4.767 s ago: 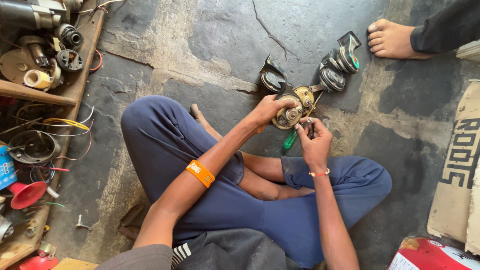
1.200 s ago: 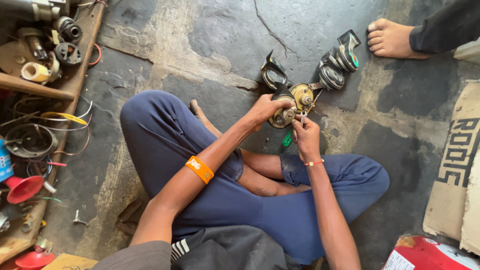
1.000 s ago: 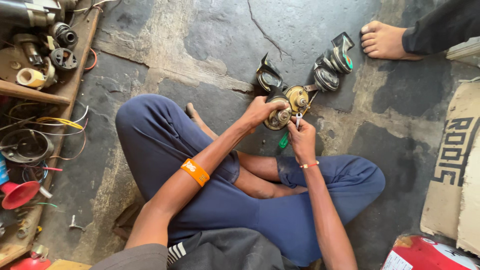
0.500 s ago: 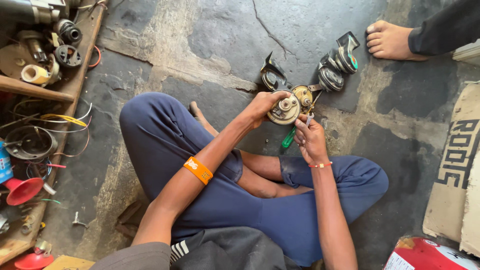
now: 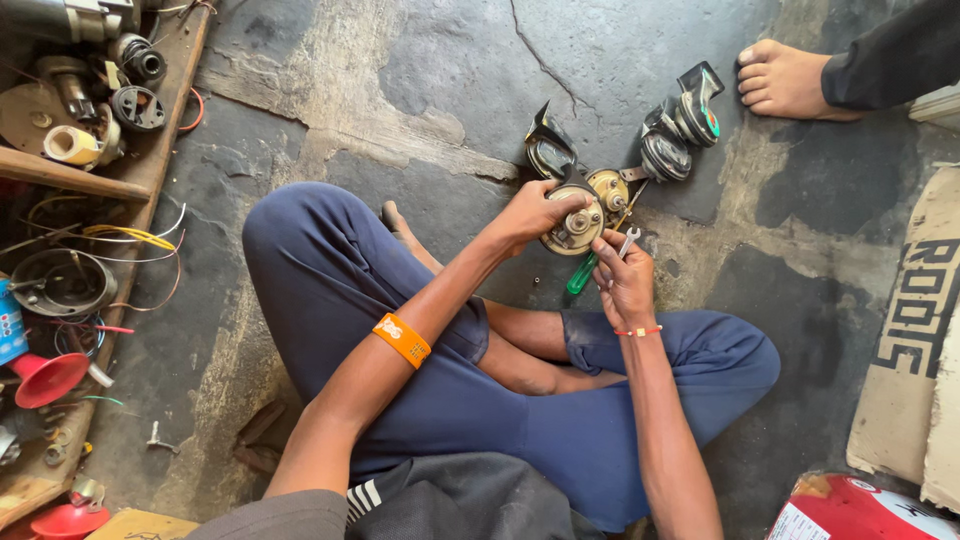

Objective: The person sits on the floor and uses a wrench to loosen and remove a nut from a circular electrical component. They then separate the component into two halves, revealing the internal parts, and place the pieces on the floor.

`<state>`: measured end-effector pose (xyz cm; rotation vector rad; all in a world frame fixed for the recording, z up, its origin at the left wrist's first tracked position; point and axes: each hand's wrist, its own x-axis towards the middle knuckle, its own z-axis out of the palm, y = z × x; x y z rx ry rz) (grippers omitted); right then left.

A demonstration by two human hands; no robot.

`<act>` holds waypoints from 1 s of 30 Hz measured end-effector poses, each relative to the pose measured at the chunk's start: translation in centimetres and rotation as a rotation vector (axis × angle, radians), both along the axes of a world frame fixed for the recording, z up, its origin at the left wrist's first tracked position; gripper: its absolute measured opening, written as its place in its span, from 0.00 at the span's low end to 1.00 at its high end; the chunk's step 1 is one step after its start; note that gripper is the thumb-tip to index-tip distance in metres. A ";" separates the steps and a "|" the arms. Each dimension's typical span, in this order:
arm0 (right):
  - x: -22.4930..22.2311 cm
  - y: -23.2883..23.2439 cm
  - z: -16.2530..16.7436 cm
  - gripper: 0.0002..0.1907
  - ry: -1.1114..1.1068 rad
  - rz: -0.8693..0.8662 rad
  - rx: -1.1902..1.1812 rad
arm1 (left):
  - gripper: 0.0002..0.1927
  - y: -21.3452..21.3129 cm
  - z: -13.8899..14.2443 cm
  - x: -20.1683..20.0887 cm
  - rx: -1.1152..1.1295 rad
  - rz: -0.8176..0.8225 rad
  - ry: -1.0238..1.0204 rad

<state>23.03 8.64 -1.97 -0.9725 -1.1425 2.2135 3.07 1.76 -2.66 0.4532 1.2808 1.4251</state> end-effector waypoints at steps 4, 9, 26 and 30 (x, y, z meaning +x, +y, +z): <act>0.4 0.3 -0.8 0.10 -0.007 -0.005 -0.046 | 0.25 -0.1 0.5 0.2 -0.025 -0.007 0.043; 0.7 0.5 -0.7 0.08 0.047 0.014 -0.084 | 0.25 -0.3 2.3 0.1 0.008 -0.039 -0.013; -1.1 -3.2 3.3 0.08 -0.194 0.072 0.158 | 0.25 -1.2 4.2 0.3 0.196 0.062 -0.581; 1.4 0.0 4.4 0.17 -0.341 0.147 0.227 | 0.23 -1.2 5.0 -0.1 0.125 0.115 -0.498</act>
